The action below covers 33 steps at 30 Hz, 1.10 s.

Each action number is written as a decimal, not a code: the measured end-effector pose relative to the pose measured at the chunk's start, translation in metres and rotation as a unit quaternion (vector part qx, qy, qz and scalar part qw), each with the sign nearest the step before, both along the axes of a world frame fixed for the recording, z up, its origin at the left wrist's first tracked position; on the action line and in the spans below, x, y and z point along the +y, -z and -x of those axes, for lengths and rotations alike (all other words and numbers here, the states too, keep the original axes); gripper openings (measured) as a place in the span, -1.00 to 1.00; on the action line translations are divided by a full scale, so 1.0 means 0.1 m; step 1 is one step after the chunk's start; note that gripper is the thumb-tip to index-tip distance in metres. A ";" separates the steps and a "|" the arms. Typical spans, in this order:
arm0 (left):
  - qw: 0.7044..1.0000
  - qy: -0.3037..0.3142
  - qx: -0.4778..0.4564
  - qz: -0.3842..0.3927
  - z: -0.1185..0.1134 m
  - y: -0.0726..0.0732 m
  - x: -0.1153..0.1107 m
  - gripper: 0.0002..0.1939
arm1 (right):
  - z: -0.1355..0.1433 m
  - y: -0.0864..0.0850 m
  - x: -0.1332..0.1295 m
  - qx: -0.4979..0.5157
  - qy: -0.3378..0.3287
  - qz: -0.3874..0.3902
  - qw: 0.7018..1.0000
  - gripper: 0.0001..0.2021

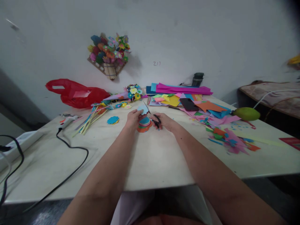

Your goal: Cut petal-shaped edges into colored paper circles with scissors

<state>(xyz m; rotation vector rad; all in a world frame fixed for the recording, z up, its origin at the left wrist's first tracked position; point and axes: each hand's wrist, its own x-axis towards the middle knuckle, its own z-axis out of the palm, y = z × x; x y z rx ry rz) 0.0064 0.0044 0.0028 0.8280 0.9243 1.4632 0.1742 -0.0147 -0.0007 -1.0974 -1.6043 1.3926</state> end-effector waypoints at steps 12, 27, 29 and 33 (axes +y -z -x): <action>1.000 0.013 0.004 -0.005 0.06 0.00 0.00 -0.91 | -0.01 0.04 0.02 -0.021 -0.014 -0.019 1.000 -0.73; 1.000 0.024 0.004 0.015 0.13 -0.03 -0.01 -0.86 | 0.00 0.01 0.00 -0.036 -0.027 -0.018 0.999 -0.72; 1.000 0.024 0.005 0.016 0.14 -0.03 -0.01 -0.86 | 0.00 0.00 -0.01 -0.036 -0.027 -0.015 0.999 -0.73; 0.999 0.035 0.006 0.010 0.16 -0.04 -0.02 -0.90 | 0.00 0.00 -0.01 -0.033 -0.031 -0.015 0.999 -0.76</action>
